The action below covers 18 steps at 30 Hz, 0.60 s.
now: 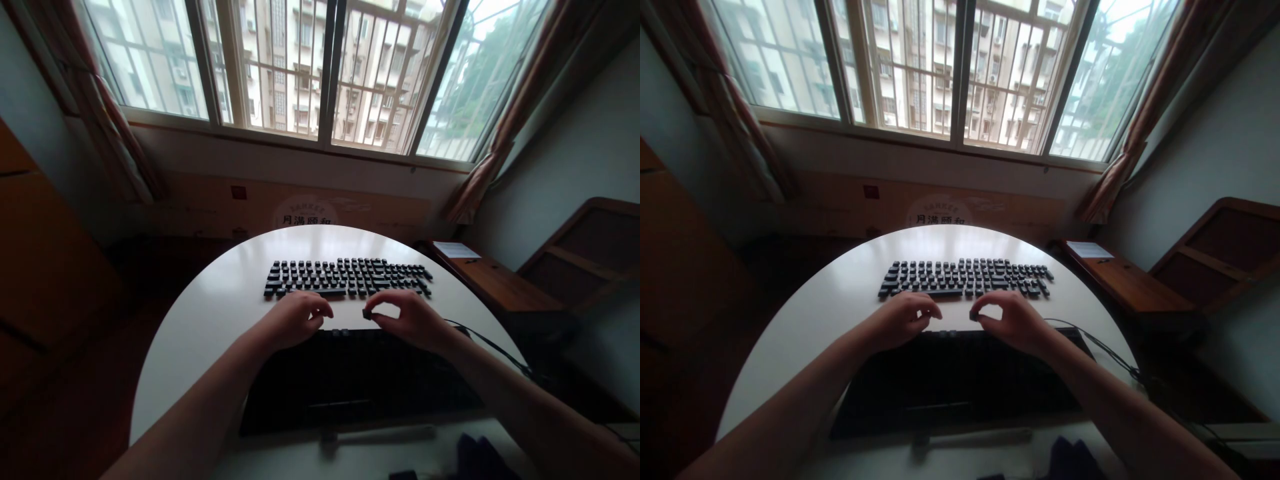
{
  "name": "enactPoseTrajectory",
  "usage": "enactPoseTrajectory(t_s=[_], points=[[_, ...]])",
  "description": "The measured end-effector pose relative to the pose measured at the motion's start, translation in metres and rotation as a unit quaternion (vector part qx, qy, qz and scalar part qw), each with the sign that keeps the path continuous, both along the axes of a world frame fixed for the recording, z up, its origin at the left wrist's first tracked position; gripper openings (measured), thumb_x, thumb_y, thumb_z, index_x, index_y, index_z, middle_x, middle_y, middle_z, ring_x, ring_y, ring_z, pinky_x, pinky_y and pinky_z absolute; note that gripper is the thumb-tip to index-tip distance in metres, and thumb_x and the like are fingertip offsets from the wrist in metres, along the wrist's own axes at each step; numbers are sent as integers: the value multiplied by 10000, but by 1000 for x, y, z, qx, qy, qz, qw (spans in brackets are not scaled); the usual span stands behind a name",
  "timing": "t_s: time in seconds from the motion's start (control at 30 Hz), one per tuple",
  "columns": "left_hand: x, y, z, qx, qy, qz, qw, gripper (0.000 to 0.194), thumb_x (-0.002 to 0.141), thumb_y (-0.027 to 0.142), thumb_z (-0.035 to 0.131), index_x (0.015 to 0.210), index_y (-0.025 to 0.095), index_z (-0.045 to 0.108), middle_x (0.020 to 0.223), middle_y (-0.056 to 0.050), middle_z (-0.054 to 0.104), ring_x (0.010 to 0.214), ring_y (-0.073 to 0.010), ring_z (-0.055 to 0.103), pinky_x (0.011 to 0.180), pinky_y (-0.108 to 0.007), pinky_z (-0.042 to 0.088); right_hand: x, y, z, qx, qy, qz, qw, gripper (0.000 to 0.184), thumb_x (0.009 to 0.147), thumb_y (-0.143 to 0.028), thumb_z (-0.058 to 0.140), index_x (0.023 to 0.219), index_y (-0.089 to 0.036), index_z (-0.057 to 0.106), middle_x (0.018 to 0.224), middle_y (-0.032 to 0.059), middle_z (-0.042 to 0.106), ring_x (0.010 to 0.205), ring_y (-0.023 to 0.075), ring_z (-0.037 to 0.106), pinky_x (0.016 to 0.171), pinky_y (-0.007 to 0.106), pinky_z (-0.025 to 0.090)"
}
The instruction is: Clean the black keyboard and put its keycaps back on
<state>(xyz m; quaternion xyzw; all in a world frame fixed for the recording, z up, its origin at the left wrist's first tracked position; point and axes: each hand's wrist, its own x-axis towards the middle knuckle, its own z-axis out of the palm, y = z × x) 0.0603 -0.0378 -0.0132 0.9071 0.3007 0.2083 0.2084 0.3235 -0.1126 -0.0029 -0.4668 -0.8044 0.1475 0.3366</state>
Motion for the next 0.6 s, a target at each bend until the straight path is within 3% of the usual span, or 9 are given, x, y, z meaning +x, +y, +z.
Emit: enactPoseTrajectory(t_s=[0.2,0.43,0.6], points=[[-1,1,-4,-4,-3,3,1000,300,767,51,556,890,213,778,870,-11,743,758,-139,653,727,-240,484,-11,-7,-31,-6,12,29,999,273,756,-59,638,917,-250,750,919,-7,769,862,185,711,828,305,525],[-3,3,-2,1,-21,7,1000,289,772,59,553,893,206,770,855,-7,743,741,-133,648,710,-237,483,-19,-3,-38,29,-1,39,999,297,754,-30,657,930,-246,757,925,24,768,890,212,690,856,360,527],[-3,0,1,-2,-24,6,1000,290,768,52,551,884,203,769,828,-4,736,710,-127,637,691,-236,482,-21,-6,-40,67,-37,39,996,227,827,-95,695,935,-278,775,950,10,784,903,217,699,873,387,518]])
